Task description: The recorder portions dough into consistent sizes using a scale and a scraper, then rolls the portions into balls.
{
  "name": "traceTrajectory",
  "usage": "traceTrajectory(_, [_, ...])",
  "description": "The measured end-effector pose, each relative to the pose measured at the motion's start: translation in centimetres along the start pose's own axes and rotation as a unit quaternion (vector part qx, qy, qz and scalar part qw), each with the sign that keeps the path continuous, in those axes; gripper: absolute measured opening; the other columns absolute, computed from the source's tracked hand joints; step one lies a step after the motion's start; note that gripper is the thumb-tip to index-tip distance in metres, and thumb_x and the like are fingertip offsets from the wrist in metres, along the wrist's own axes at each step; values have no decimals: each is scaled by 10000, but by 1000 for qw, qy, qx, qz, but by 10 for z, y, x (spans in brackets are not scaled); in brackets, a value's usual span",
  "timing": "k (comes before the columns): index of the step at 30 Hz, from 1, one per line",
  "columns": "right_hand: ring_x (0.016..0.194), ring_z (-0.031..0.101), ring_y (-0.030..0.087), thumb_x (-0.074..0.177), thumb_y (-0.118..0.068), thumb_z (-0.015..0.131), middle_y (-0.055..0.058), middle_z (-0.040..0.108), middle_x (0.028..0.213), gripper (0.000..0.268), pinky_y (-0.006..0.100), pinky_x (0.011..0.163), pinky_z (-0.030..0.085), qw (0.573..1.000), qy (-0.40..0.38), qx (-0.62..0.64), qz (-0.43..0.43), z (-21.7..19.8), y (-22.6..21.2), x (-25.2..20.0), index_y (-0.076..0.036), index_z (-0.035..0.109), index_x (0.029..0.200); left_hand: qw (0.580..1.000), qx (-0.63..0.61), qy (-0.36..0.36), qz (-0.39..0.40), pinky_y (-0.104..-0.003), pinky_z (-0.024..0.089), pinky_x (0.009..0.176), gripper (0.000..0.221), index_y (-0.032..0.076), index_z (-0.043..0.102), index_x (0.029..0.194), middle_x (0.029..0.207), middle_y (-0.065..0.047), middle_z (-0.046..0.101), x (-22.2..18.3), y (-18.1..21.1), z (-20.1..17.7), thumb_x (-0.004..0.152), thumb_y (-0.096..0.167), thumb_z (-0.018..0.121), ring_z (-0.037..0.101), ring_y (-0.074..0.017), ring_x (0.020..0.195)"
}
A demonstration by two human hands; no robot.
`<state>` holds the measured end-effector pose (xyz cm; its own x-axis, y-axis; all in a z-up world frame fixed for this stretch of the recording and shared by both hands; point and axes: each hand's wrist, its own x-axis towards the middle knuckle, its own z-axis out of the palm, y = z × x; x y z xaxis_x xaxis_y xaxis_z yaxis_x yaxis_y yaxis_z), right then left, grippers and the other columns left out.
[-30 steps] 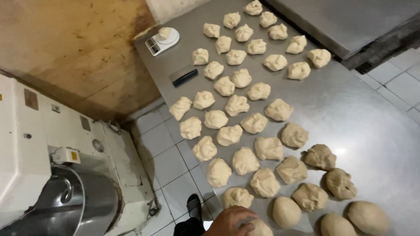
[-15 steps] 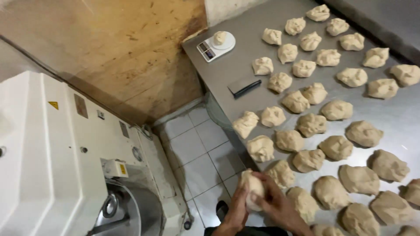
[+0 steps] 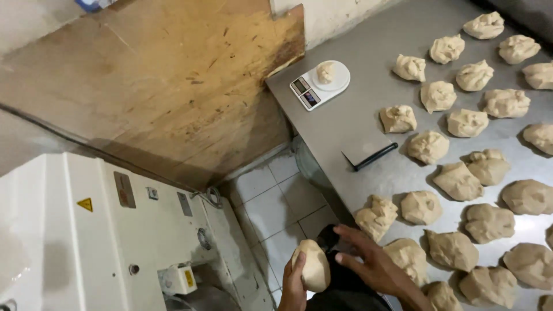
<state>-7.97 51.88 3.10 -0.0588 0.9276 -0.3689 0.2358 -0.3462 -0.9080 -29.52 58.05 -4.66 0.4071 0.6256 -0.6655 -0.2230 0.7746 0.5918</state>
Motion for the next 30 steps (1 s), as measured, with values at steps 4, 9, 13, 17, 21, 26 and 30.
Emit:
traceTrajectory(4, [1376,563,312,892,-345,698,146,554,1497,661,437,1045,530,984,142,97,56,-54,7,65,-177,484,1494,994,105,35,19,-462,598,920,782,41,528,1437,1216,-186,728,44,55,5,869,577,571,735,-324,1113])
traceTrajectory(9, [1186,685,316,874,-352,693,177,592,1414,671,457,853,631,949,299,-66,75,-122,69,138,-98,466,1452,977,207,-19,38,-452,593,914,835,55,509,1477,1270,-185,702,97,133,38,840,577,644,722,-324,1130])
traceTrajectory(13, [1048,695,381,877,-386,723,277,563,1335,754,491,812,602,893,401,-139,148,-151,91,169,1,431,1455,967,241,-40,70,-407,617,886,925,107,404,1521,1316,-170,633,128,176,84,737,358,827,696,-281,1135])
traceTrajectory(17, [1091,650,443,870,-434,794,293,625,1177,805,526,910,541,819,527,-190,126,-147,105,196,84,455,1385,956,257,-114,84,-357,616,866,963,61,425,1465,1285,-172,636,164,203,116,676,326,908,701,-258,1075])
traceTrajectory(21, [1073,621,489,881,-434,805,334,606,1144,792,536,876,531,791,557,-176,183,-144,93,214,122,461,1328,908,365,-203,49,-358,606,854,923,28,505,1407,1209,-160,672,209,231,141,669,393,923,700,-243,1031])
traceTrajectory(26, [1120,602,484,915,-272,736,288,645,1164,578,542,912,523,753,593,-217,186,-116,122,230,80,533,1326,729,547,-395,117,-394,559,957,936,71,564,1447,1286,-141,695,257,284,170,727,602,838,710,-293,1136])
traceTrajectory(30, [1106,621,479,847,-238,774,269,678,1121,542,539,946,523,727,590,-218,275,-116,112,237,57,566,1252,598,563,-460,337,-452,533,1022,791,103,670,1367,1435,-241,615,315,291,162,773,563,914,597,-421,1355])
